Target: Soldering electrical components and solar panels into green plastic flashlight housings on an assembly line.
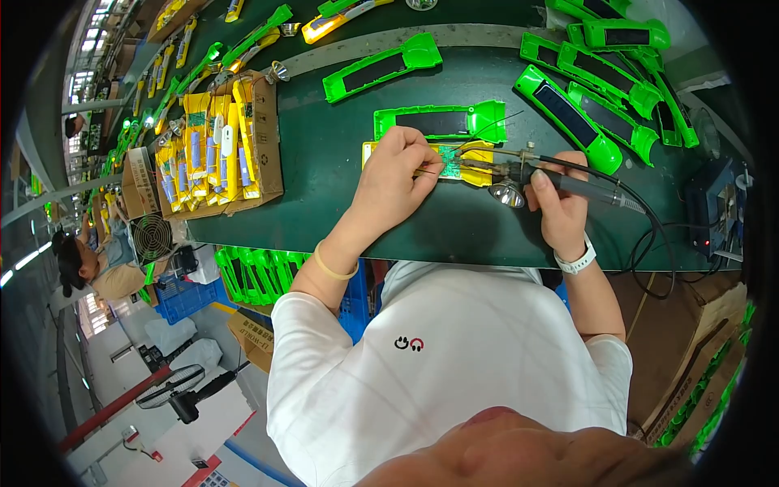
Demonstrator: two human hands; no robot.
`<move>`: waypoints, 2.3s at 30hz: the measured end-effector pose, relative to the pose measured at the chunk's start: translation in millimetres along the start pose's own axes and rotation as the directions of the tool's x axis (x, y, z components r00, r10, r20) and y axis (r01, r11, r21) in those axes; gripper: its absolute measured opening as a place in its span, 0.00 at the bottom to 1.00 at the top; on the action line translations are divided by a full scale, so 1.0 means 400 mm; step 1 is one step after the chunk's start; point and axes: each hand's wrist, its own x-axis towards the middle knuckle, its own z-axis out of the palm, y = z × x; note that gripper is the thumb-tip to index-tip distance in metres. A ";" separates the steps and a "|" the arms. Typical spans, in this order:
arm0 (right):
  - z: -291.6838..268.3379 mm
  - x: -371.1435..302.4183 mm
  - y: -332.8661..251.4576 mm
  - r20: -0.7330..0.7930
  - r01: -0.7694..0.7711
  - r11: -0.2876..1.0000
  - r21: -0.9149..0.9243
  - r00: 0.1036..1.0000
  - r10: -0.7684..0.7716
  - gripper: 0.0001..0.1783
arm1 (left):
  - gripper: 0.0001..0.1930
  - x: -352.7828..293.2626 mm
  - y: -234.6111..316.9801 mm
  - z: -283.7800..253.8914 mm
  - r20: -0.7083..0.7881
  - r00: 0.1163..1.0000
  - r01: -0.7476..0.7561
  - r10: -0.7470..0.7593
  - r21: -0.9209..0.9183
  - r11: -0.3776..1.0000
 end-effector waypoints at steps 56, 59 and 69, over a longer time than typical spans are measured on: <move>-0.008 0.001 0.008 0.012 -0.062 0.997 -0.044 0.998 0.063 0.13 | 0.08 0.012 -0.012 -0.045 0.202 0.953 -0.235 0.224 0.034 0.971; -0.009 -0.002 -0.001 0.007 -0.043 0.999 0.020 0.999 0.043 0.13 | 0.07 0.016 -0.010 -0.050 0.218 0.951 -0.234 0.220 0.038 0.972; -0.049 0.008 0.006 -0.256 0.117 0.977 0.181 0.964 -0.068 0.13 | 0.05 0.037 -0.005 -0.057 0.240 0.950 -0.209 0.199 0.015 0.978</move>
